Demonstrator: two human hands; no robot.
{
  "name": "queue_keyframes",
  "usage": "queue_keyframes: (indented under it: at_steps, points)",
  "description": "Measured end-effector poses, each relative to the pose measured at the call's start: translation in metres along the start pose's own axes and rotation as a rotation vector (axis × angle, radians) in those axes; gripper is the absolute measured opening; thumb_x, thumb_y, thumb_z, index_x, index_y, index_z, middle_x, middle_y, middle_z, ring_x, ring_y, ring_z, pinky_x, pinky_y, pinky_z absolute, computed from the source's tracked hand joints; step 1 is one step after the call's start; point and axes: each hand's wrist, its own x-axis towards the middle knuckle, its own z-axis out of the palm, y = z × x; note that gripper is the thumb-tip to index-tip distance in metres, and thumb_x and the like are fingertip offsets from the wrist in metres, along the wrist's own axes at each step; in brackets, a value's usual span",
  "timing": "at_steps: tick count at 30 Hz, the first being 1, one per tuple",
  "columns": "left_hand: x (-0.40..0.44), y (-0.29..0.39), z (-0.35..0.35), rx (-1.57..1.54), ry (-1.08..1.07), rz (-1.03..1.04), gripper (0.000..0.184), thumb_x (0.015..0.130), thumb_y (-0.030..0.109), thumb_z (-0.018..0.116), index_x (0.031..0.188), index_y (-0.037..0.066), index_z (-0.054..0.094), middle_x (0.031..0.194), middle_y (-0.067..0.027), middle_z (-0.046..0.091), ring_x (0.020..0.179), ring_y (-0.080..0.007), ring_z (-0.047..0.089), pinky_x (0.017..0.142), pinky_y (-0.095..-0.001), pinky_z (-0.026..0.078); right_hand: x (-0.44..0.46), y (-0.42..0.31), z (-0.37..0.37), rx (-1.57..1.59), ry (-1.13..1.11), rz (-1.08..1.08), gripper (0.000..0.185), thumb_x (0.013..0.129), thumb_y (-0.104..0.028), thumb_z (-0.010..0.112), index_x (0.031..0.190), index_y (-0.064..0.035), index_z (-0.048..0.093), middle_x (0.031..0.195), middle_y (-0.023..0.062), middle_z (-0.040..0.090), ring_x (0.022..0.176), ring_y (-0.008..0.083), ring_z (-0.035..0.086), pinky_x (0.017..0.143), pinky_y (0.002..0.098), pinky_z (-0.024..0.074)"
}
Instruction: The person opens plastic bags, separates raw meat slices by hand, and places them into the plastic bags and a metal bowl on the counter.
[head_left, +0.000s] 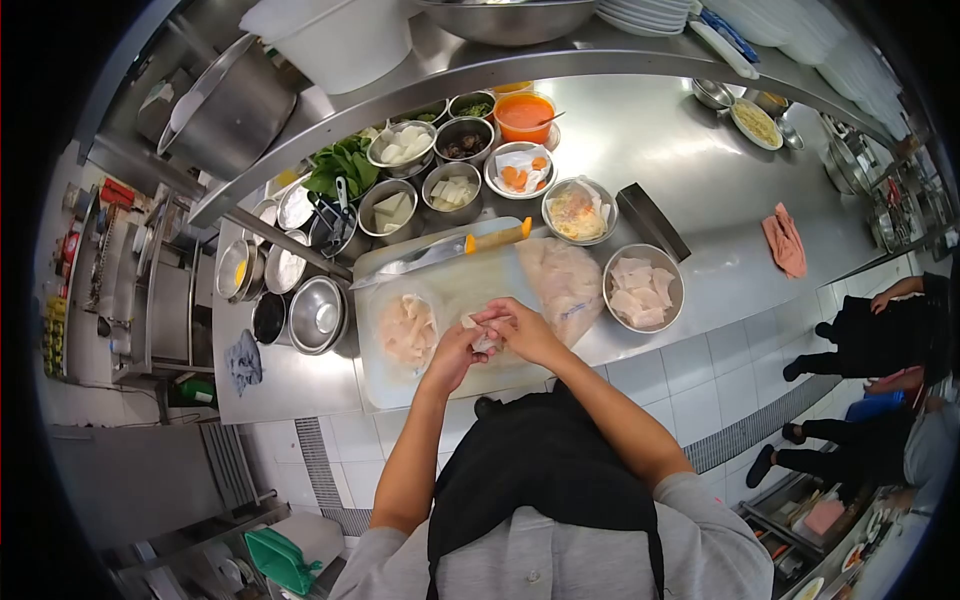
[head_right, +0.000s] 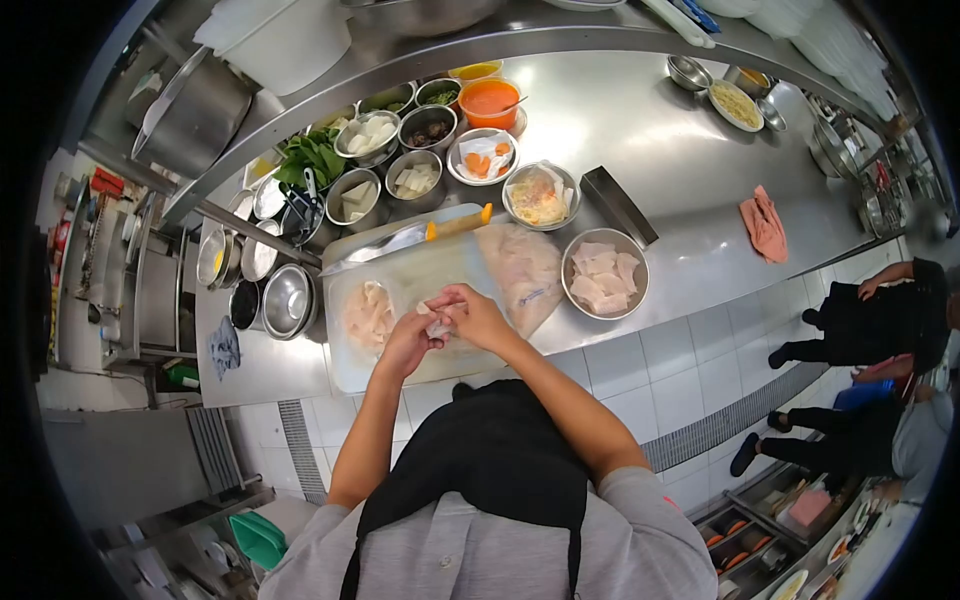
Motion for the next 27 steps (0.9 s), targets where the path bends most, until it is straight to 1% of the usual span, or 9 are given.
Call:
queue_keyframes:
  at_steps: [2, 5, 7, 8, 10, 14, 16, 23, 27]
  points:
    - [0.0, -0.004, -0.002, 0.154, 0.093, -0.03, 0.039, 0.096, 0.013, 0.048, 0.134, 0.007, 0.051, 0.096, -0.0025, 0.065, 0.08, -0.0143, 0.062, 0.068, -0.0269, 0.048, -0.001, -0.002, 0.0, -0.196, 0.02, 0.029, 0.043, 0.083, -0.002, 0.059, 0.126, -0.0014, 0.052, 0.115, 0.0187, 0.064, 0.098, 0.031, 0.067, 0.085, 0.0375, 0.0526]
    - [-0.003, -0.011, -0.006, 0.423, 0.351, 0.115, 0.039, 0.092, 0.007, 0.052, 0.131, 0.006, 0.051, 0.101, -0.0066, 0.066, 0.083, -0.0128, 0.065, 0.069, -0.0294, 0.051, -0.003, 0.013, 0.008, -0.514, 0.112, -0.169, 0.041, 0.082, 0.002, 0.059, 0.123, 0.0002, 0.055, 0.114, 0.0195, 0.063, 0.102, 0.035, 0.064, 0.088, 0.0375, 0.0511]
    - [-0.011, -0.003, -0.002, 0.535, 0.514, 0.041, 0.042, 0.087, 0.0, 0.052, 0.129, 0.002, 0.05, 0.111, -0.016, 0.065, 0.091, -0.0234, 0.067, 0.077, -0.0387, 0.053, -0.004, 0.014, 0.014, -0.567, 0.093, -0.188, 0.042, 0.08, 0.003, 0.06, 0.121, 0.0005, 0.057, 0.115, 0.0199, 0.062, 0.107, 0.0381, 0.06, 0.093, 0.0405, 0.049]
    - [-0.009, -0.01, -0.007, 0.534, 0.516, 0.043, 0.042, 0.087, 0.0, 0.052, 0.129, 0.002, 0.05, 0.111, -0.016, 0.065, 0.091, -0.0234, 0.067, 0.077, -0.0387, 0.053, -0.002, 0.014, 0.018, -0.568, 0.091, -0.191, 0.042, 0.08, 0.003, 0.06, 0.121, 0.0005, 0.057, 0.115, 0.0199, 0.062, 0.107, 0.0381, 0.06, 0.093, 0.0405, 0.049]
    - [-0.004, -0.025, -0.016, 1.161, 0.622, 0.41, 0.045, 0.085, -0.005, 0.047, 0.129, -0.001, 0.048, 0.113, -0.0197, 0.063, 0.094, -0.0279, 0.067, 0.075, -0.0366, 0.054, 0.004, 0.007, 0.029, -0.755, 0.11, -0.252, 0.04, 0.08, 0.001, 0.062, 0.12, 0.0004, 0.058, 0.12, 0.0193, 0.06, 0.11, 0.0378, 0.058, 0.093, 0.0425, 0.0484]
    - [0.006, -0.025, -0.01, 1.086, 0.65, 0.492, 0.047, 0.082, -0.006, 0.046, 0.128, -0.002, 0.049, 0.114, -0.0245, 0.062, 0.097, -0.0369, 0.065, 0.08, -0.0399, 0.052, 0.025, -0.006, 0.036, -0.86, -0.04, -0.131, 0.041, 0.078, -0.004, 0.066, 0.118, 0.0001, 0.059, 0.123, 0.0185, 0.058, 0.111, 0.0373, 0.058, 0.091, 0.0425, 0.0493]
    - [0.005, -0.018, -0.009, 0.888, 0.617, 0.358, 0.049, 0.081, -0.005, 0.05, 0.129, 0.0, 0.05, 0.118, -0.0267, 0.061, 0.115, -0.0409, 0.055, 0.097, -0.0443, 0.044, 0.038, 0.0, 0.039, -0.883, -0.006, -0.144, 0.048, 0.074, -0.011, 0.072, 0.118, -0.0017, 0.059, 0.122, 0.0182, 0.058, 0.107, 0.036, 0.059, 0.09, 0.042, 0.0498]
    - [0.003, -0.012, -0.003, 1.025, 0.573, 0.334, 0.05, 0.08, -0.001, 0.057, 0.13, 0.001, 0.051, 0.122, -0.0257, 0.06, 0.113, -0.042, 0.056, 0.097, -0.0447, 0.045, 0.064, 0.017, 0.03, -0.817, -0.108, -0.026, 0.041, 0.071, -0.019, 0.076, 0.108, -0.0057, 0.065, 0.11, 0.015, 0.066, 0.098, 0.0309, 0.064, 0.086, 0.0389, 0.0516]
    - [0.011, -0.017, -0.016, 1.019, 0.527, 0.367, 0.053, 0.079, 0.005, 0.065, 0.13, 0.001, 0.052, 0.124, -0.0256, 0.059, 0.113, -0.0416, 0.057, 0.096, -0.0441, 0.046, 0.064, 0.029, 0.018, -0.514, -0.088, -0.045, 0.036, 0.068, -0.018, 0.075, 0.101, -0.0064, 0.067, 0.091, 0.0149, 0.069, 0.086, 0.0308, 0.067, 0.077, 0.0378, 0.0526]
